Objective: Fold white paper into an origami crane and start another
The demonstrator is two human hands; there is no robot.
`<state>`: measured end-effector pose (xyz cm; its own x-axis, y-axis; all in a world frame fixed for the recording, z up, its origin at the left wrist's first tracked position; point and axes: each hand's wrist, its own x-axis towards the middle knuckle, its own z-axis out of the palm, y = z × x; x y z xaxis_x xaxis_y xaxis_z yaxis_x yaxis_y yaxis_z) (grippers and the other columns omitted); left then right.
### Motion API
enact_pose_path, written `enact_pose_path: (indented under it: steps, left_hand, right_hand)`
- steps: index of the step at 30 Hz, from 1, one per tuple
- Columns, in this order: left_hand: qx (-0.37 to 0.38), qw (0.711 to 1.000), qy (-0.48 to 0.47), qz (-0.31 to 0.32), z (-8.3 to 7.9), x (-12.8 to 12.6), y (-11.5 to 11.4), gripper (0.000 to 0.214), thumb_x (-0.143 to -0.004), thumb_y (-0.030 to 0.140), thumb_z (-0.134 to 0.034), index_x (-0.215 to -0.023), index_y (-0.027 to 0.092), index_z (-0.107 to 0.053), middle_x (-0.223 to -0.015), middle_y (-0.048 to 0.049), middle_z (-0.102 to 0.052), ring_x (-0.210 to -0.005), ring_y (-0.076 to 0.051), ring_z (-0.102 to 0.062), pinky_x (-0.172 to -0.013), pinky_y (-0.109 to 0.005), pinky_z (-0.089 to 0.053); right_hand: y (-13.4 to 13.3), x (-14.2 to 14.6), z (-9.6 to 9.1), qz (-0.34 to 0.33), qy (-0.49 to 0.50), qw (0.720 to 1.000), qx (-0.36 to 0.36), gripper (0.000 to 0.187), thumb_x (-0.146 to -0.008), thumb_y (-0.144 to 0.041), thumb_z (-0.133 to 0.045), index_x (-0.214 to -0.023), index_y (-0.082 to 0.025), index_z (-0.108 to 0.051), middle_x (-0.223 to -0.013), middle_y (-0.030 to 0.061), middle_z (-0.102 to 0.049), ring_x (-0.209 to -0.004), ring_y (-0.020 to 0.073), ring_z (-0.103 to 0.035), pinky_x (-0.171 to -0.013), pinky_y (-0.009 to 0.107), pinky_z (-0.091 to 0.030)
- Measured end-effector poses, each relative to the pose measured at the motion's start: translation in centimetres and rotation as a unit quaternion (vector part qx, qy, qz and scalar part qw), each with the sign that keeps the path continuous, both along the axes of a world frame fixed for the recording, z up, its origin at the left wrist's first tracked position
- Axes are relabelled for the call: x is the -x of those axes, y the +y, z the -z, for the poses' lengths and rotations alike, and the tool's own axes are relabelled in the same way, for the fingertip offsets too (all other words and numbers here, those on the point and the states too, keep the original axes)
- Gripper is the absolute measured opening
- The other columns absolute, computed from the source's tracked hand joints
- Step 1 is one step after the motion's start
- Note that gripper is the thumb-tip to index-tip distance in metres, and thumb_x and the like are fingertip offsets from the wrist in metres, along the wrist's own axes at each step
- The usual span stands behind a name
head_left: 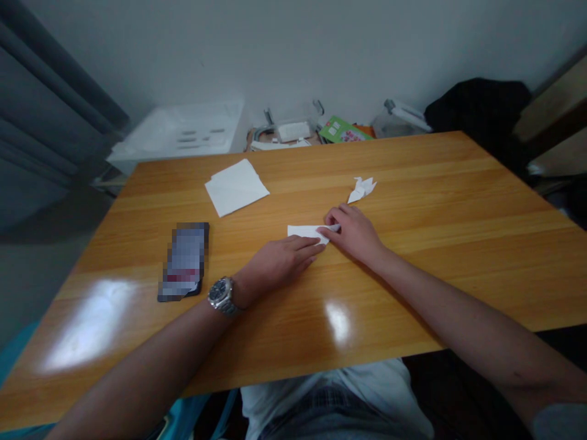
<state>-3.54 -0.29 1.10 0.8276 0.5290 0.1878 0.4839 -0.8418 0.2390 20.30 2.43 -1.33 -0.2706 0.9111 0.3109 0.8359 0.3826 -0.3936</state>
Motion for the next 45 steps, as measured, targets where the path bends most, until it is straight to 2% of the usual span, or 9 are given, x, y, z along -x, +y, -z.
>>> enact_pose_path:
  steps: [6, 27, 33, 36, 41, 45]
  left_hand:
    - [-0.014, 1.0, 0.01, 0.001, 0.08, 0.13, -0.08, 0.037, -0.105, 0.027, -0.046, -0.139, 0.022, -0.059, -0.145, -0.0072, -0.061, -0.123, -0.023, -0.064, -0.104, -0.04, -0.056]
    - [0.0, 1.0, 0.012, 0.006, 0.17, 0.43, -0.01, 0.036, -0.104, 0.024, -0.047, -0.138, 0.02, -0.059, -0.145, -0.0086, -0.059, -0.119, -0.024, -0.067, -0.099, -0.039, -0.059]
    - [0.039, 0.998, -0.049, -0.019, 0.64, 0.42, 0.23, 0.035, -0.108, 0.025, -0.039, -0.136, 0.018, -0.057, -0.14, -0.008, -0.062, -0.119, -0.021, -0.067, -0.105, -0.036, -0.056]
    - [0.046, 0.997, -0.061, -0.033, 0.53, 0.45, 0.29, 0.035, -0.108, 0.028, -0.038, -0.135, 0.018, -0.058, -0.139, -0.009, -0.063, -0.117, -0.021, -0.068, -0.102, -0.036, -0.057]
    - [0.025, 1.0, -0.008, 0.008, 0.5, 0.83, 0.27, 0.039, -0.105, 0.029, -0.046, -0.143, 0.025, -0.056, -0.148, -0.0077, -0.055, -0.123, -0.024, -0.064, -0.102, -0.039, -0.057]
    - [0.007, 1.0, 0.006, 0.016, 0.44, 0.86, 0.18, 0.038, -0.105, 0.028, -0.047, -0.142, 0.025, -0.058, -0.151, -0.0072, -0.054, -0.127, -0.024, -0.061, -0.106, -0.041, -0.054]
  right_hand:
    - [-0.22, 0.12, -0.01, 0.01, -0.007, 1.0, -0.011, 0.021, -0.091, -0.041, -0.071, -0.087, -0.024, -0.06, -0.092, 0.006, -0.063, -0.09, 0.026, -0.057, -0.076, 0.036, -0.041]
    - [-0.36, 0.32, -0.02, 0.02, -0.039, 0.999, -0.021, 0.022, -0.093, -0.044, -0.068, -0.092, -0.023, -0.062, -0.096, 0.0081, -0.065, -0.091, 0.0276, -0.056, -0.076, 0.037, -0.039]
    - [-0.55, 0.44, -0.25, 0.024, -0.049, 0.998, -0.021, 0.023, -0.093, -0.044, -0.067, -0.093, -0.022, -0.062, -0.097, 0.008, -0.065, -0.092, 0.0272, -0.056, -0.076, 0.036, -0.039]
    - [-0.68, 0.52, -0.4, 0.024, -0.053, 0.998, -0.025, 0.023, -0.094, -0.044, -0.067, -0.093, -0.021, -0.062, -0.097, 0.008, -0.065, -0.091, 0.027, -0.056, -0.076, 0.036, -0.039]
    - [-0.61, 0.52, -0.24, 0.02, -0.052, 0.998, -0.034, 0.023, -0.094, -0.043, -0.067, -0.094, -0.021, -0.062, -0.096, 0.0078, -0.065, -0.09, 0.0267, -0.056, -0.076, 0.036, -0.039]
    - [-0.5, 0.48, -0.1, 0.019, -0.047, 0.998, -0.032, 0.024, -0.094, -0.045, -0.067, -0.093, -0.021, -0.062, -0.096, 0.0081, -0.064, -0.09, 0.0267, -0.056, -0.075, 0.036, -0.039]
